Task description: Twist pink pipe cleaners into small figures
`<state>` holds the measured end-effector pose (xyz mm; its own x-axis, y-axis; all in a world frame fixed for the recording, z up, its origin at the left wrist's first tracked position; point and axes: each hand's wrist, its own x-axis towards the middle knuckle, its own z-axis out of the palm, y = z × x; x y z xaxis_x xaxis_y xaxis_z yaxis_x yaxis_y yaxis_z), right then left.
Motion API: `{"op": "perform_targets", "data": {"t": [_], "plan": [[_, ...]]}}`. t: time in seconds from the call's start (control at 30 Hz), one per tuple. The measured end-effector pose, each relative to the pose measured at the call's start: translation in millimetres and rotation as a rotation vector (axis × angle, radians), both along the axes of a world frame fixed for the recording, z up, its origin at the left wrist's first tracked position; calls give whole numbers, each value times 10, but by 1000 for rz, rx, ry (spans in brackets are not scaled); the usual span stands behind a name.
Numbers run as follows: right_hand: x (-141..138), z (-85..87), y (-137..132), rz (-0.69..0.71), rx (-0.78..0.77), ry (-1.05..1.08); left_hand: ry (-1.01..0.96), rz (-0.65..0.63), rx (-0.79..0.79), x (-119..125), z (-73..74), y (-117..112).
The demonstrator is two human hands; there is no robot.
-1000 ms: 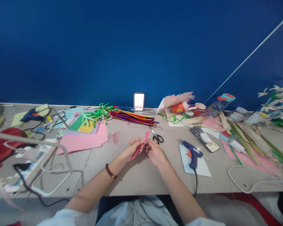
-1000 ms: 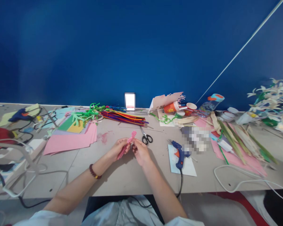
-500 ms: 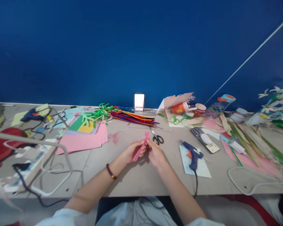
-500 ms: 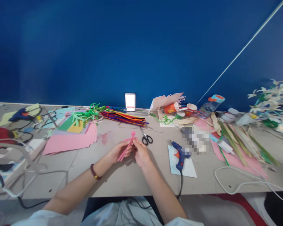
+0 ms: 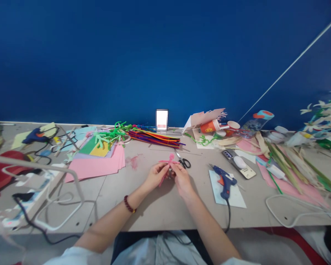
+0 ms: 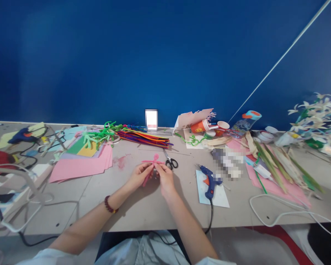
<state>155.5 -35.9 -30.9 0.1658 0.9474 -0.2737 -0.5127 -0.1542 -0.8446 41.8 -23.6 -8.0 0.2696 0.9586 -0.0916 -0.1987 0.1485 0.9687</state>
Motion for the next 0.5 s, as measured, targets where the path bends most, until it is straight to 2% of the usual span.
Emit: {"op": "perform_targets", "data": {"t": [0.27,0.5], "plan": [[-38,81,-14,-63,3,38,-35,-46,-63,5,-9,-6],[-36,84,-15,-37,-20,116,-39,-33,-99,13,2,-20]]}}
